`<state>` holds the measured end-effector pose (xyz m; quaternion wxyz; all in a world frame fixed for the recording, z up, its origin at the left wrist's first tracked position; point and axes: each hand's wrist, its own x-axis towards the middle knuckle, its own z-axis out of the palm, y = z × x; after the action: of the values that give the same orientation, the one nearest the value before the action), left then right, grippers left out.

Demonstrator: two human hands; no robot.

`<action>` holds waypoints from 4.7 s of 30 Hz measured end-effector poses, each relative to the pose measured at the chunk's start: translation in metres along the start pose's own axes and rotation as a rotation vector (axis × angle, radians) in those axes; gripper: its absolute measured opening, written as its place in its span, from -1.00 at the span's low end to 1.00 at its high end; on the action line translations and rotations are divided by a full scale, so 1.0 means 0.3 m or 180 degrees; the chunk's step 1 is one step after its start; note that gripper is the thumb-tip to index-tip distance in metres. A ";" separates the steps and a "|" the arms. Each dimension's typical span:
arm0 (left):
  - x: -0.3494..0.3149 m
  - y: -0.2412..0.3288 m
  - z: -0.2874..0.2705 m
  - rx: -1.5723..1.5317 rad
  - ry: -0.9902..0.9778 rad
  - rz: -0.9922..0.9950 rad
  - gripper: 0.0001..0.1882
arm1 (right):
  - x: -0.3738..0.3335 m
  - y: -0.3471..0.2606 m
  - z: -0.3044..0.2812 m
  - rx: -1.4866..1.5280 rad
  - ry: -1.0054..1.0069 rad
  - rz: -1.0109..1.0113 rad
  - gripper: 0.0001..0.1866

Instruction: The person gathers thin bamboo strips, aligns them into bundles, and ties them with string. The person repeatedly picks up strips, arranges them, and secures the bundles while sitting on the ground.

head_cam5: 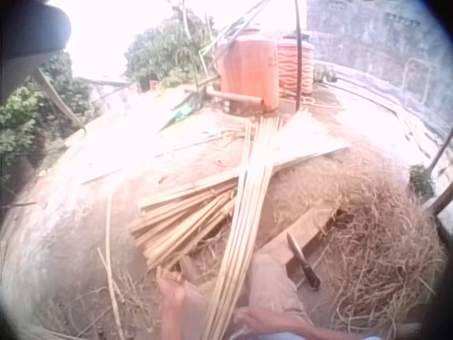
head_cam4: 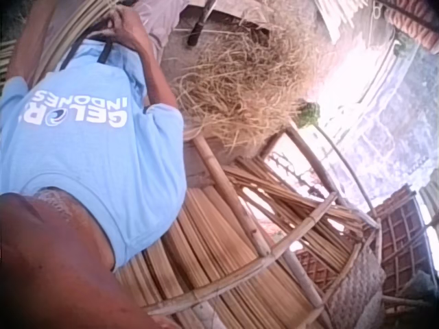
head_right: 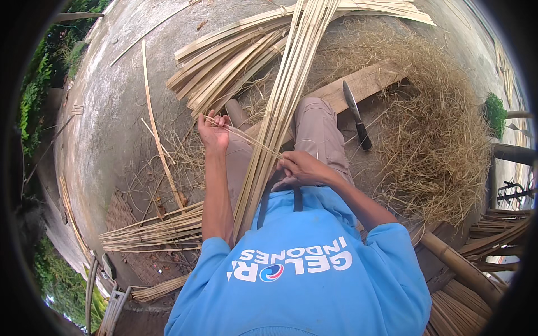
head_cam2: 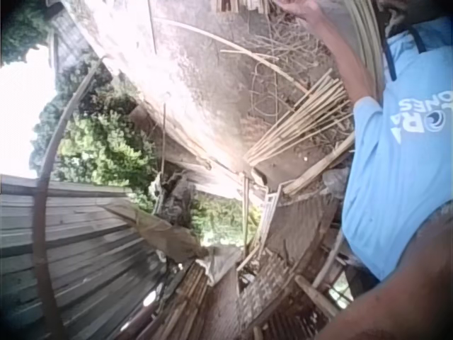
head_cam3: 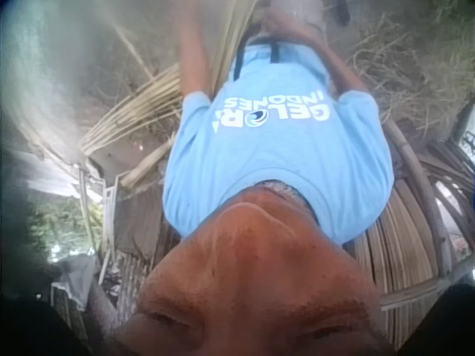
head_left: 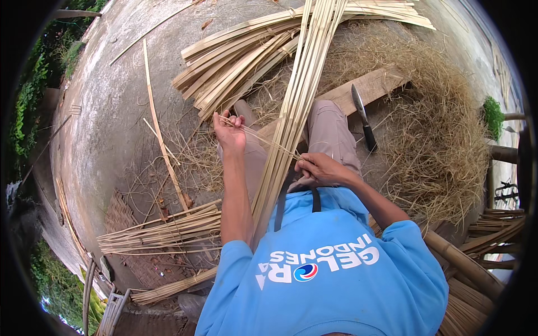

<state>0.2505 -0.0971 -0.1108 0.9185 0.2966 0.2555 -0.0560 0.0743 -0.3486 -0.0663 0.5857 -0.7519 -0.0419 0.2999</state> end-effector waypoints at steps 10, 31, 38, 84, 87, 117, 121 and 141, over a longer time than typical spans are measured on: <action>-0.197 -0.118 -0.161 0.2700 -0.1544 -0.2186 -0.16 | -0.123 -0.027 -0.434 0.2347 0.2965 -0.0552 -0.63; -0.261 0.119 0.038 0.3307 -0.1443 -0.2399 -0.50 | 0.116 0.029 -0.061 0.1272 -0.0852 0.0553 -0.68; -0.301 0.042 0.020 0.3573 -0.1629 -0.1992 -0.64 | 0.005 0.008 -0.147 -0.1872 -0.0401 -0.0076 -0.74; -0.400 -0.256 -0.108 0.5652 -0.0517 0.1190 -0.43 | 0.345 -0.230 -0.173 -0.4918 -0.0181 -0.1945 -0.85; -0.409 -0.246 -0.088 0.5547 -0.0612 0.0557 -0.44 | 0.278 -0.198 -0.126 -0.4950 -0.0042 -0.1448 -0.91; -0.438 -0.220 -0.040 0.5819 -0.0484 0.0535 -0.45 | 0.359 -0.147 -0.134 -0.4991 0.0492 -0.1638 -0.81; -0.443 -0.217 -0.039 0.5866 -0.0477 0.0376 -0.46 | 0.241 -0.202 -0.111 -0.4727 -0.0194 -0.1374 -0.89; -0.441 -0.218 -0.040 0.5924 -0.0421 0.0482 -0.44 | 0.498 -0.132 -0.131 -0.2429 0.0133 -0.0785 -0.78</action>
<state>0.1142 -0.1501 -0.0865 0.3254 0.9246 0.0351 -0.1949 0.2275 -0.3081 -0.0853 0.2967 -0.9106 -0.2284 0.1749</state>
